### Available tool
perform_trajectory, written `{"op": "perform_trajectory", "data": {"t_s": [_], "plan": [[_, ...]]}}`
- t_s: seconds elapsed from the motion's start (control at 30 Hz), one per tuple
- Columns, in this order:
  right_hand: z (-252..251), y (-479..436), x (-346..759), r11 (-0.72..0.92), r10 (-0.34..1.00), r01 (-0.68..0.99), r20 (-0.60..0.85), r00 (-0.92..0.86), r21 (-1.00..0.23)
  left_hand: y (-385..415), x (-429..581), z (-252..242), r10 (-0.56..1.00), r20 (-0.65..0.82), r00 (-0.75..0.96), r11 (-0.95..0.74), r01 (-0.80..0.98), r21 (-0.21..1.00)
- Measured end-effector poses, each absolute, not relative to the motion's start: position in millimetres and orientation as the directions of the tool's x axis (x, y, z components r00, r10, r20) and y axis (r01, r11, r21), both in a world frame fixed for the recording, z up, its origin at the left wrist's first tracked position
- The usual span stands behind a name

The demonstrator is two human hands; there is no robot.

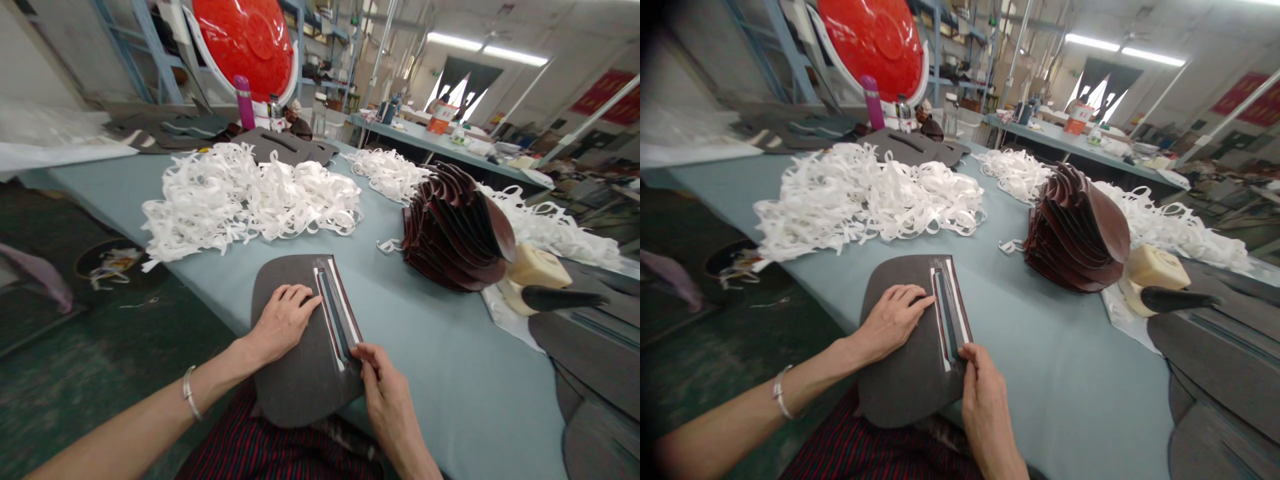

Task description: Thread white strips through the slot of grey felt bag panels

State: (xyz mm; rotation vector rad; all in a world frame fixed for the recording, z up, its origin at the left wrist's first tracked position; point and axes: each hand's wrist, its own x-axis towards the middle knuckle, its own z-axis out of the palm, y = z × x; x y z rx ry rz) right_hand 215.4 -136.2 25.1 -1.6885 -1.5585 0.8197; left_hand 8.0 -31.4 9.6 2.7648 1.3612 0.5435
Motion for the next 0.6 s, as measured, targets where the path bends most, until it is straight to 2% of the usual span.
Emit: {"op": "perform_trajectory", "data": {"t_s": [0.13, 0.23, 0.33, 0.47, 0.53, 0.6], "plan": [[17.1, -155.4, 211.4, -0.007, 0.998, 0.530, 0.025, 0.054, -0.848, -28.9, 8.2, 1.1, 0.791, 0.366, 0.491, -0.576, 0.799, 0.172], [11.6, -161.7, 205.7, 0.065, 0.997, 0.579, 0.082, 0.003, -0.812, -29.8, 6.8, -3.9, 0.802, 0.398, 0.446, -0.558, 0.798, 0.228], [6.8, -163.5, 201.6, 0.224, 0.971, 0.736, 0.214, -0.109, -0.639, -33.3, 6.8, -2.0, 0.792, 0.423, 0.440, -0.579, 0.761, 0.293], [5.2, -160.9, 196.3, 0.423, 0.874, 0.874, 0.362, -0.323, -0.241, -57.7, 18.7, 10.4, 0.743, 0.390, 0.543, -0.668, 0.636, 0.387], [7.4, -155.7, 196.3, 0.443, 0.861, 0.872, 0.369, -0.350, -0.207, -75.5, 26.6, 16.4, 0.720, 0.316, 0.618, -0.690, 0.593, 0.415], [8.7, -148.7, 199.7, 0.442, 0.870, 0.857, 0.360, -0.338, -0.263, -89.1, 31.0, 20.0, 0.727, 0.259, 0.636, -0.675, 0.592, 0.440]]}}
